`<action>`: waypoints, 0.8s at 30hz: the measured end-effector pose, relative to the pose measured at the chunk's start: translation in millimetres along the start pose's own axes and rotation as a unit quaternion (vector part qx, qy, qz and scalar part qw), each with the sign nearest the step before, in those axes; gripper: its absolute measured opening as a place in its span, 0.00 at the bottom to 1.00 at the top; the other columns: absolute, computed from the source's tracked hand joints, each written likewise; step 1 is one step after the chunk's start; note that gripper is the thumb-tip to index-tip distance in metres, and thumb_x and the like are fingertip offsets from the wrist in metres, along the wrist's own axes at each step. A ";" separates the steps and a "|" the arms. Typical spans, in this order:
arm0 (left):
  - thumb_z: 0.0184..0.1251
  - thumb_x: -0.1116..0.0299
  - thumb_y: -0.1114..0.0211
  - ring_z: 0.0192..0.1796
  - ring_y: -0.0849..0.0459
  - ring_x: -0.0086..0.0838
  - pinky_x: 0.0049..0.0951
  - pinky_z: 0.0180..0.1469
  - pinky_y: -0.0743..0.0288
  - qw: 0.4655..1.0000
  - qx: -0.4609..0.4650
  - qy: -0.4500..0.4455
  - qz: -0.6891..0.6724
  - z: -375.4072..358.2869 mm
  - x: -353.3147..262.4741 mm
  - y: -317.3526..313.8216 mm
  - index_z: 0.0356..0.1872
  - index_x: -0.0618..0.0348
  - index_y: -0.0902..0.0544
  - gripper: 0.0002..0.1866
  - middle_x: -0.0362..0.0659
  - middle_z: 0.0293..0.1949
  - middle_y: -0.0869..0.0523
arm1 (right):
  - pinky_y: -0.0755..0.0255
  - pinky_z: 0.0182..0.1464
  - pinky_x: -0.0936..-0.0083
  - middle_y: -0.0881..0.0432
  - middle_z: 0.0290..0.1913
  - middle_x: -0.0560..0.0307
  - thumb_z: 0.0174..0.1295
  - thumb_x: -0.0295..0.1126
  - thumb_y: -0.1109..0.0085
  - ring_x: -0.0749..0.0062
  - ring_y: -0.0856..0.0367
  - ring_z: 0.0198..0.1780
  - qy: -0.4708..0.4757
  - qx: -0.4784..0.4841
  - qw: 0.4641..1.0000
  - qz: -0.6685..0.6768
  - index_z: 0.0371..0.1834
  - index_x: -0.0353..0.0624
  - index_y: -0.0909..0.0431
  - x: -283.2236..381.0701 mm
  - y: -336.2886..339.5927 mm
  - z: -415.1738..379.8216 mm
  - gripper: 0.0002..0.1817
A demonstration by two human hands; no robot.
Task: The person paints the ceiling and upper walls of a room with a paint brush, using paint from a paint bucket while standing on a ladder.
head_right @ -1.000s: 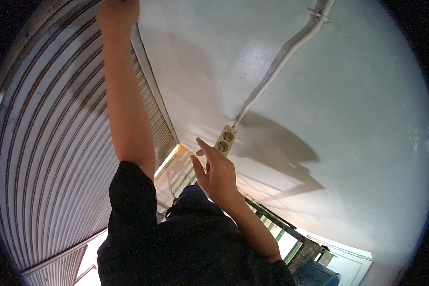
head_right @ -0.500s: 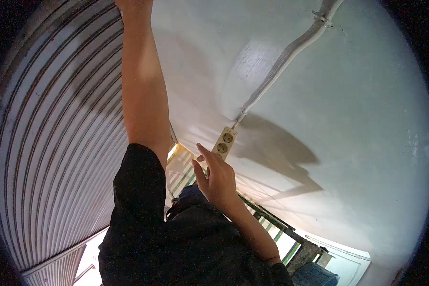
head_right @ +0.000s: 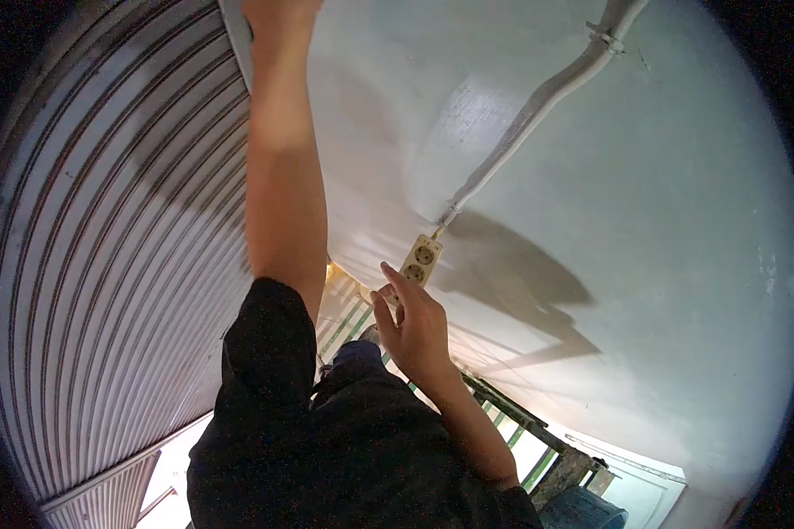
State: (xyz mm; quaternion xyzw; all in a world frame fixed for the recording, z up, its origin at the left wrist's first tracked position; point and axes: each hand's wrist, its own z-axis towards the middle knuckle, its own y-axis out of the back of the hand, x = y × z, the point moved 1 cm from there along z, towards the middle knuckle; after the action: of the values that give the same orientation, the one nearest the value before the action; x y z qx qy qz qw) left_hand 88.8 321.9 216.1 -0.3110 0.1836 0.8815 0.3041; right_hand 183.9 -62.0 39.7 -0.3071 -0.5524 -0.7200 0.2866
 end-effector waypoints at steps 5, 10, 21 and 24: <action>0.70 0.68 0.39 0.36 0.12 0.62 0.53 0.39 0.20 0.985 0.119 -0.024 -0.124 -58.3 -44.9 89.3 0.28 0.73 0.14 0.16 0.66 0.27 0.15 | 0.33 0.26 0.79 0.12 0.37 0.56 0.66 0.24 0.32 0.81 0.31 0.21 -0.010 -0.003 1.000 0.028 0.65 0.35 0.20 -1.8 -7.4 2.2 0.23; 0.70 0.65 0.38 0.30 0.15 0.63 0.51 0.33 0.24 0.991 0.106 0.037 -0.073 -46.4 -10.1 121.4 0.26 0.72 0.14 0.18 0.65 0.25 0.17 | 0.30 0.25 0.74 0.11 0.37 0.54 0.66 0.25 0.31 0.76 0.28 0.19 -0.012 0.003 1.000 0.019 0.65 0.36 0.22 2.1 -8.3 -2.1 0.24; 0.65 0.66 0.37 0.31 0.14 0.63 0.55 0.36 0.20 0.979 -0.098 -0.160 0.079 67.0 80.1 -21.5 0.30 0.71 0.14 0.14 0.68 0.27 0.15 | 0.30 0.25 0.76 0.11 0.37 0.53 0.66 0.24 0.31 0.77 0.28 0.19 -0.019 -0.016 0.999 0.026 0.65 0.35 0.22 1.5 -1.6 -8.3 0.24; 0.65 0.70 0.40 0.33 0.13 0.64 0.55 0.39 0.18 0.997 -0.022 -0.070 -0.037 27.8 23.8 -1.6 0.32 0.72 0.15 0.13 0.68 0.30 0.14 | 0.29 0.25 0.77 0.11 0.37 0.52 0.66 0.24 0.32 0.78 0.28 0.19 -0.041 -0.019 0.998 0.034 0.66 0.35 0.21 1.1 -1.8 -7.3 0.24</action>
State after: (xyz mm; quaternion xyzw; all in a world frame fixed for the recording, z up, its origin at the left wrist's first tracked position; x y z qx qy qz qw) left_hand 63.0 347.3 220.8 -0.2623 0.1307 0.8931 0.3413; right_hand 180.9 -68.7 37.9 -0.3601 -0.5391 -0.7070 0.2826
